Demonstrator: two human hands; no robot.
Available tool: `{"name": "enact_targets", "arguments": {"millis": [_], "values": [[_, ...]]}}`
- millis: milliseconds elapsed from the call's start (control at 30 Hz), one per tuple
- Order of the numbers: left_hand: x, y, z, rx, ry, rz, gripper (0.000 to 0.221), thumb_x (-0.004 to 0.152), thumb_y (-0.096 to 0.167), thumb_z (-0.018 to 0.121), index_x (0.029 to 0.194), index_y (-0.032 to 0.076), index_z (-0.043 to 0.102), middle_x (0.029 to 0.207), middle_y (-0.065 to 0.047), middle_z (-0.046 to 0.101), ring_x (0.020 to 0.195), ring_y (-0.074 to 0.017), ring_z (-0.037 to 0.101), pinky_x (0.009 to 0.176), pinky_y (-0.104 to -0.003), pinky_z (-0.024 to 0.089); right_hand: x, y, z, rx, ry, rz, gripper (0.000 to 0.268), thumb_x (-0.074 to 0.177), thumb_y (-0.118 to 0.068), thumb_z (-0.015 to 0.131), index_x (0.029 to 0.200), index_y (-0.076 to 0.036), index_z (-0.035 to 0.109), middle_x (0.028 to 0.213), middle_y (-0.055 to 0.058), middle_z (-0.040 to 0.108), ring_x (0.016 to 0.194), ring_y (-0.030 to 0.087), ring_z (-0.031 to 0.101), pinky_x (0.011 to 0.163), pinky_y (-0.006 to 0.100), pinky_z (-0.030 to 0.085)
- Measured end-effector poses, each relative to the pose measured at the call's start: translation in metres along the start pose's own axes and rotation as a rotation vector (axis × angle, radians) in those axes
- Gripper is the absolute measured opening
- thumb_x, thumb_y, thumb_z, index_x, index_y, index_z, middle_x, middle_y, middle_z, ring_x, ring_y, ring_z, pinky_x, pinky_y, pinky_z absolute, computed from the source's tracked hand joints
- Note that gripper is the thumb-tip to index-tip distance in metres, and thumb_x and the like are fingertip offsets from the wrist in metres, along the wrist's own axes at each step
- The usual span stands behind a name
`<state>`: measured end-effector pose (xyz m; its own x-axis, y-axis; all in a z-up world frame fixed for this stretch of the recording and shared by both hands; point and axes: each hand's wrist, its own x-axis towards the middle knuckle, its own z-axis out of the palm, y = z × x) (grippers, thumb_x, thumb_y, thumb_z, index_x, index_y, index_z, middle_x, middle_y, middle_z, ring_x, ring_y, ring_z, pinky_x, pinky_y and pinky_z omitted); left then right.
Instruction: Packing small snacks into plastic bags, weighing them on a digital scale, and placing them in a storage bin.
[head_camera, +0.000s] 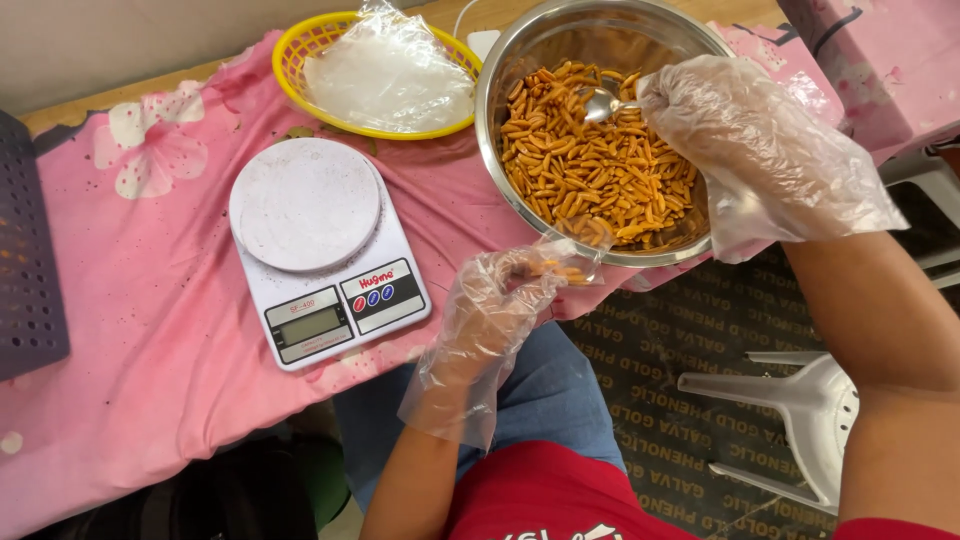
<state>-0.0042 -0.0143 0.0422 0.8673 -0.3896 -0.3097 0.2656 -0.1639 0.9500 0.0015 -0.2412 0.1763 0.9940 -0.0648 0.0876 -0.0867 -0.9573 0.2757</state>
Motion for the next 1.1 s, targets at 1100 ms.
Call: {"name": "enact_targets", "arguments": {"millis": [1100], "values": [[-0.009, -0.012, -0.012, -0.191, -0.132, 0.646, 0.020, 0.084, -0.002, 0.072, 0.103, -0.006, 0.068, 0.107, -0.016, 0.075, 0.086, -0.0187, 0.072, 0.074, -0.026, 0.062, -0.068, 0.011, -0.028, 0.367, 0.058, -0.097, 0.015, 0.087, -0.002, 0.081, 0.100, 0.000, 0.076, 0.079, 0.009, 0.071, 0.059, 0.023, 0.063, 0.053, 0.036, 0.052]]}}
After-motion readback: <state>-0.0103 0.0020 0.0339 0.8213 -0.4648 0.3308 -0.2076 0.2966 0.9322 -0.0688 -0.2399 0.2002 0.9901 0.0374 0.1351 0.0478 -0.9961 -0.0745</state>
